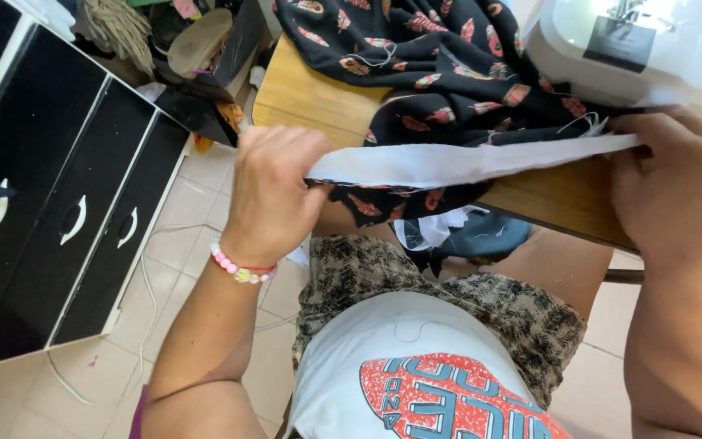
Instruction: Preparing a piece of patterned fabric for sewing by manipulating it with a small tool and scissors at a workstation.
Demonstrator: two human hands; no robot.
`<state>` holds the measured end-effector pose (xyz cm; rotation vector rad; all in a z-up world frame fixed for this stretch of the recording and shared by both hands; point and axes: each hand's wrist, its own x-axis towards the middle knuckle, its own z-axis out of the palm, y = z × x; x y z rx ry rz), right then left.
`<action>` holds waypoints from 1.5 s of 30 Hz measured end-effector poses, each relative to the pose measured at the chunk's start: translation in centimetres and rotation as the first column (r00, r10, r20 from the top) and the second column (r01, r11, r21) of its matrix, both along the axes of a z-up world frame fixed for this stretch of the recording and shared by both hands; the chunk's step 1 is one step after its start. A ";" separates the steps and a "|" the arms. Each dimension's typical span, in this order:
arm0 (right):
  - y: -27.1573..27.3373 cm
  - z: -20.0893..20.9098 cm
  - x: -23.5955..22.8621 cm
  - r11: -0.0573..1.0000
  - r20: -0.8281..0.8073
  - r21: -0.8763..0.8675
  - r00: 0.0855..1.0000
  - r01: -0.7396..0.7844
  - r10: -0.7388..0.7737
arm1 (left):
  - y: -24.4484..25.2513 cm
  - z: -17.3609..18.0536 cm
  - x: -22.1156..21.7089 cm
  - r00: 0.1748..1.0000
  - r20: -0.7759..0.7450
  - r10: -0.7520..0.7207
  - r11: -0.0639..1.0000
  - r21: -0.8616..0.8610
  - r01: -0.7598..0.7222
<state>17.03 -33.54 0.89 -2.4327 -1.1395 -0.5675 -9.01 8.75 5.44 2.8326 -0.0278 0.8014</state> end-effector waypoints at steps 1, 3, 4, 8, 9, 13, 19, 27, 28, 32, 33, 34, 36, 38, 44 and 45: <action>0.1 -0.3 0.0 0.998 0.034 -0.066 0.999 0.013 -0.011 | -0.1 -0.6 -0.2 0.999 -0.026 -0.033 0.980 -0.199 0.027; 0.4 -0.6 -0.2 0.991 0.061 -0.134 0.998 0.018 -0.009 | -0.6 -1.7 -0.5 0.997 -0.050 -0.061 0.918 -0.395 0.036; 0.5 -0.6 -0.6 0.990 0.064 -0.138 0.998 0.016 -0.007 | -0.9 -2.1 -0.7 0.999 -0.017 -0.032 0.915 -0.402 0.023; 1.0 0.2 -1.6 0.981 0.228 -0.196 0.973 -0.001 0.046 | -1.1 -3.6 -1.3 0.998 0.037 -0.042 0.883 -0.467 0.054; 1.7 1.0 -2.8 0.981 0.224 -0.195 0.973 -0.014 0.059 | -1.2 -3.6 -1.6 0.999 0.033 -0.029 0.884 -0.467 0.041; 2.1 -0.2 -6.1 0.996 0.103 -0.075 0.993 -0.053 0.060 | -1.3 -4.5 -2.4 0.989 0.140 -0.045 0.813 -0.570 0.118; 6.4 -2.4 -10.2 0.885 0.425 0.061 0.814 -0.462 0.396 | -1.5 -5.1 -2.5 0.982 0.174 -0.077 0.803 -0.573 0.165; 8.2 -1.5 -9.5 0.930 0.188 0.066 0.920 -0.362 0.345 | -1.2 -5.5 -2.4 0.984 0.135 -0.116 0.773 -0.610 0.175; 8.1 -1.8 -9.0 0.929 0.152 0.102 0.928 -0.357 0.340 | -1.2 -5.3 -2.2 0.983 0.136 -0.127 0.723 -0.665 0.186; 8.0 -0.4 -8.5 0.956 -0.044 0.135 0.963 -0.259 0.267 | -1.7 -3.7 -2.0 0.986 0.091 -0.137 0.600 -0.785 0.155; 7.9 -0.2 -8.0 0.958 -0.041 0.134 0.965 -0.253 0.260 | -1.7 -3.5 -2.0 0.985 0.094 -0.144 0.599 -0.784 0.162; 7.9 0.1 -7.5 0.956 -0.055 0.131 0.961 -0.264 0.273 | -1.7 -3.3 -2.0 0.978 0.122 -0.172 0.548 -0.813 0.197; 8.1 0.8 -6.4 0.954 -0.064 0.130 0.958 -0.270 0.280 | -1.5 -3.3 -1.5 0.967 0.154 -0.204 0.495 -0.836 0.238; 8.4 1.4 -5.4 0.939 -0.163 0.174 0.931 -0.298 0.326 | -1.4 -4.1 -1.1 0.985 0.143 -0.093 0.351 -0.921 0.167; 10.2 4.0 -3.4 0.953 -0.397 0.197 0.869 -0.232 0.294 | -1.1 -4.6 -0.1 0.992 0.112 -0.065 0.419 -0.899 0.129; 10.1 3.7 -2.9 0.952 -0.397 0.196 0.869 -0.234 0.295 | -1.0 -5.4 0.1 0.992 0.112 -0.063 0.418 -0.899 0.128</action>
